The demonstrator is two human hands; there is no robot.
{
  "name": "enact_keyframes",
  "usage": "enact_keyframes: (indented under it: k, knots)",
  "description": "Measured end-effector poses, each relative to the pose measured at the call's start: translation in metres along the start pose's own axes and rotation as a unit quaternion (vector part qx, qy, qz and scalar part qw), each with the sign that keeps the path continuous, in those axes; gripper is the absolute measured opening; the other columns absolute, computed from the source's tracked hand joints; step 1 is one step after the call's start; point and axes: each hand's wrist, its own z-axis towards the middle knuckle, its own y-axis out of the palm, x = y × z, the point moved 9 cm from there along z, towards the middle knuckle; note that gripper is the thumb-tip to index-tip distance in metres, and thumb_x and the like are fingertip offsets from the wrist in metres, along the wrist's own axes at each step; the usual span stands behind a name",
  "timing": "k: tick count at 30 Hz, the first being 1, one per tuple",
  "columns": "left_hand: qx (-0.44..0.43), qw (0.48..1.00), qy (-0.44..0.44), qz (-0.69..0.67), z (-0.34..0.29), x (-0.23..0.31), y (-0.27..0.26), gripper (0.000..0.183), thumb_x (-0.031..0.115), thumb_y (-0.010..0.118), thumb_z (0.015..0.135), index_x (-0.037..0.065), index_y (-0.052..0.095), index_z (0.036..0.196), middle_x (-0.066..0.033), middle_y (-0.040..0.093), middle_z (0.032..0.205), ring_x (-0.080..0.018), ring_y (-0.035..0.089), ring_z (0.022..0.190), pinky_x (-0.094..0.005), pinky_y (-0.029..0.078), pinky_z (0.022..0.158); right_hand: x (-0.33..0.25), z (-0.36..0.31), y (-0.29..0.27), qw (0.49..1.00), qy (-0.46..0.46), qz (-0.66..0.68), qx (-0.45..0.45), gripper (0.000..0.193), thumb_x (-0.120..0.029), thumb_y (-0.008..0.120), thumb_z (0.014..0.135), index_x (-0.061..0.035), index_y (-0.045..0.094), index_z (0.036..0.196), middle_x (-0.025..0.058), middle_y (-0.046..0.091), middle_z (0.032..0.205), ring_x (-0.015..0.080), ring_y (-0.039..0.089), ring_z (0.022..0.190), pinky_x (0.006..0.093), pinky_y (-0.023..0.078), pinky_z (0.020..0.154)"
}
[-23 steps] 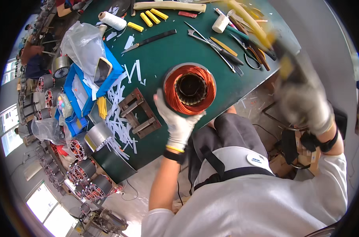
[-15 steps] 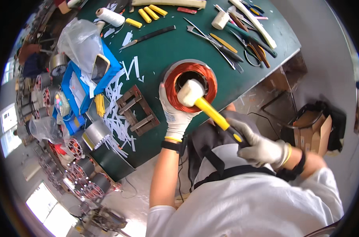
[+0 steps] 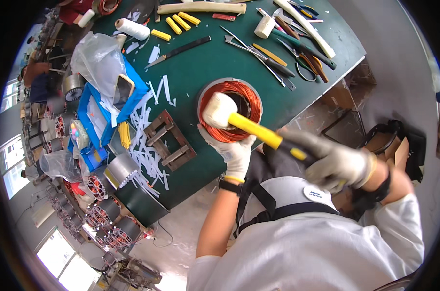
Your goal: Hammering the coils of an electric motor stator and inserting insulation strips.
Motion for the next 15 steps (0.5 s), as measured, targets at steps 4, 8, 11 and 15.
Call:
enact_keyframes:
  k: [4, 8, 11, 15]
  knots:
    - [-0.108, 0.994, -0.021, 0.019, 0.023, -0.009, -0.029, 0.138, 0.056, 0.093, 0.057, -0.004, 0.015, 0.153, -0.0237, 0.033, 0.151, -0.0416, 0.034, 0.141, -0.0497, 0.028, 0.117, -0.124, -0.055, -0.013, 0.926, -0.308, -0.204, 0.074, 0.053, 0.000, 0.053, 0.085, -0.0021, 0.044, 0.137, 0.0063, 0.057, 0.095, 0.0070, 0.052, 0.057, 0.0218, 0.042, 0.049]
    - [-0.206, 0.971, 0.104, 0.067, 0.053, 0.011, -0.005, 0.141, 0.037, 0.100, 0.048, 0.007, 0.013, 0.154, -0.0175, 0.037, 0.149, -0.0301, 0.045, 0.135, -0.0435, 0.036, 0.117, -0.108, -0.088, -0.042, 0.754, -0.523, -0.234, 0.322, 0.035, -0.026, 0.047, 0.104, 0.0022, 0.053, 0.124, 0.0100, 0.061, 0.089, 0.0148, 0.058, 0.064, 0.0255, 0.046, 0.052]
    - [-0.143, 0.984, 0.089, 0.055, 0.042, 0.003, -0.001, 0.142, 0.051, 0.098, 0.044, 0.001, 0.021, 0.152, -0.0242, 0.037, 0.146, -0.0414, 0.044, 0.133, -0.0499, 0.039, 0.111, 0.009, 0.015, -0.010, 0.863, -0.264, -0.397, 0.167, 0.067, 0.003, 0.057, 0.084, -0.0096, 0.040, 0.148, 0.0065, 0.052, 0.126, 0.0192, 0.062, 0.087, 0.0307, 0.052, 0.064]
    - [-0.090, 0.994, 0.053, 0.043, 0.022, -0.008, -0.013, 0.141, 0.046, 0.099, 0.047, -0.001, 0.017, 0.153, -0.0239, 0.034, 0.148, -0.0378, 0.042, 0.135, -0.0493, 0.037, 0.113, -0.045, -0.008, -0.012, 0.984, -0.110, -0.122, 0.075, 0.072, 0.004, 0.054, 0.083, -0.0100, 0.036, 0.151, 0.0010, 0.050, 0.071, 0.0080, 0.047, 0.048, 0.0252, 0.035, 0.040]
